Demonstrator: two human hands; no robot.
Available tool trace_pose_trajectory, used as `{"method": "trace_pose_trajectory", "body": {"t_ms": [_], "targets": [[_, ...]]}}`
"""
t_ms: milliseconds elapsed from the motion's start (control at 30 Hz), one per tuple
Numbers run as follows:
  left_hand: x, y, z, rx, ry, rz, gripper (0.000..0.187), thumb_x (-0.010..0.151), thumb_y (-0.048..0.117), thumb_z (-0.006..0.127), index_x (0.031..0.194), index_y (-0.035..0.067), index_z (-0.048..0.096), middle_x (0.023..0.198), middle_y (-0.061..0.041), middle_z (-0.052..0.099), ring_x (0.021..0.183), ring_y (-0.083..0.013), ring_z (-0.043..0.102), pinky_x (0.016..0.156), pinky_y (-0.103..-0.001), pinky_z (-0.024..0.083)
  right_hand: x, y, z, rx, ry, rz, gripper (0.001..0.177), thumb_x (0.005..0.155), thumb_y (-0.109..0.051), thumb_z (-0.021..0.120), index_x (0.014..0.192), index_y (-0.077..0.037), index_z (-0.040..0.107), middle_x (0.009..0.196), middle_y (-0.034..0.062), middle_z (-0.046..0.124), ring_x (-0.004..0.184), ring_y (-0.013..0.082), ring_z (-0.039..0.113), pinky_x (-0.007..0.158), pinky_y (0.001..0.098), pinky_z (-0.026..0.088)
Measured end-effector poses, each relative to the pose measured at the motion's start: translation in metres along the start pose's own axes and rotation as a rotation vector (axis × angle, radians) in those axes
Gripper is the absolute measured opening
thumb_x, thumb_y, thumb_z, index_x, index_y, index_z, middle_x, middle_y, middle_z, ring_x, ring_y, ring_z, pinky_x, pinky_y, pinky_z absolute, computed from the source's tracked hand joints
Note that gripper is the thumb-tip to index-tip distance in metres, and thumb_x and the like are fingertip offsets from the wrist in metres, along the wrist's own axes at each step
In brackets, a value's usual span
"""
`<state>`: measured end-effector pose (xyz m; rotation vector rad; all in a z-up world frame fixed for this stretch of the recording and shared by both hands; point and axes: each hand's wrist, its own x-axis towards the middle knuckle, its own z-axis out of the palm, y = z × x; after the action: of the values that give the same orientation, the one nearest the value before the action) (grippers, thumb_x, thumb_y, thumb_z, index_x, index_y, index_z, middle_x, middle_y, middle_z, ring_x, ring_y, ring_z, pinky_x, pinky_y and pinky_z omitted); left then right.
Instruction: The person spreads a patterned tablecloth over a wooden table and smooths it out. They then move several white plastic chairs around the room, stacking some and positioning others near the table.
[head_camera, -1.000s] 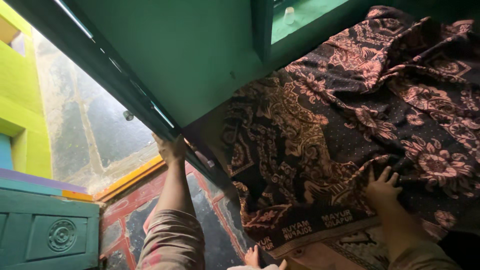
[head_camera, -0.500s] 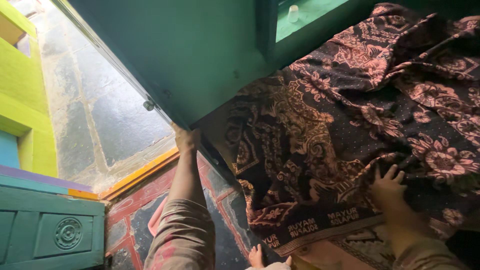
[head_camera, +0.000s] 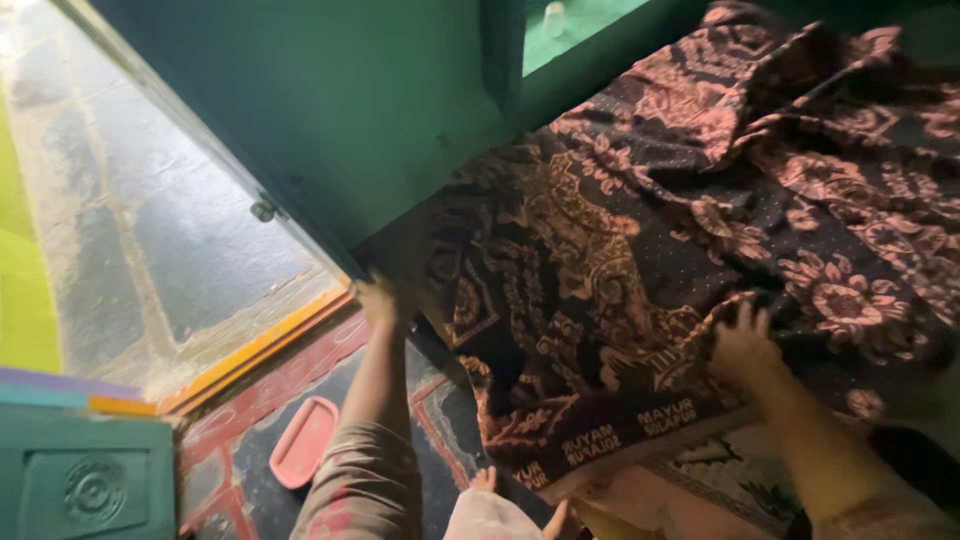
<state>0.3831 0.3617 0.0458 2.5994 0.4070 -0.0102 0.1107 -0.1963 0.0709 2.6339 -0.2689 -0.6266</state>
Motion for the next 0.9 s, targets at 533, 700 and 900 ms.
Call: {"method": "trace_pose_trajectory", "body": {"t_ms": [533,700,900], "targets": [[0.012,0.040,0.120,-0.013,-0.544,0.740,0.063,0.086,0.045,0.067,0.135,0.006,0.062,0.144,-0.023,0.055,0.132,-0.0419,0.054,0.100,-0.053,0.051,0.006,-0.269,-0.124,0.620,0.065,-0.176,0.050,0.082,-0.038,0.079,0.119,-0.007,0.067,0.129,0.0232,0.061,0.120,0.0394,0.057,0.104,0.0444,0.047],[0.022,0.086,0.075,-0.362,-0.719,0.881,0.062,0.087,0.045,0.067,0.134,0.006,0.063,0.143,-0.023,0.055,0.131,-0.0425,0.054,0.100,-0.053,0.051,0.027,-0.247,-0.115,1.049,0.039,-0.233,0.024,0.084,-0.028,0.071,0.102,-0.015,0.080,0.101,0.0118,0.076,0.095,0.0312,0.071,0.085,0.0459,0.055],[0.066,0.085,-0.005,-0.609,-0.424,0.822,0.061,0.087,0.045,0.066,0.133,0.006,0.063,0.143,-0.023,0.056,0.130,-0.0431,0.054,0.099,-0.054,0.051,0.009,-0.231,-0.150,1.266,0.057,-0.116,0.031,0.081,-0.038,0.075,0.097,-0.012,0.080,0.097,0.0111,0.080,0.093,0.0258,0.077,0.086,0.0427,0.059]]}}
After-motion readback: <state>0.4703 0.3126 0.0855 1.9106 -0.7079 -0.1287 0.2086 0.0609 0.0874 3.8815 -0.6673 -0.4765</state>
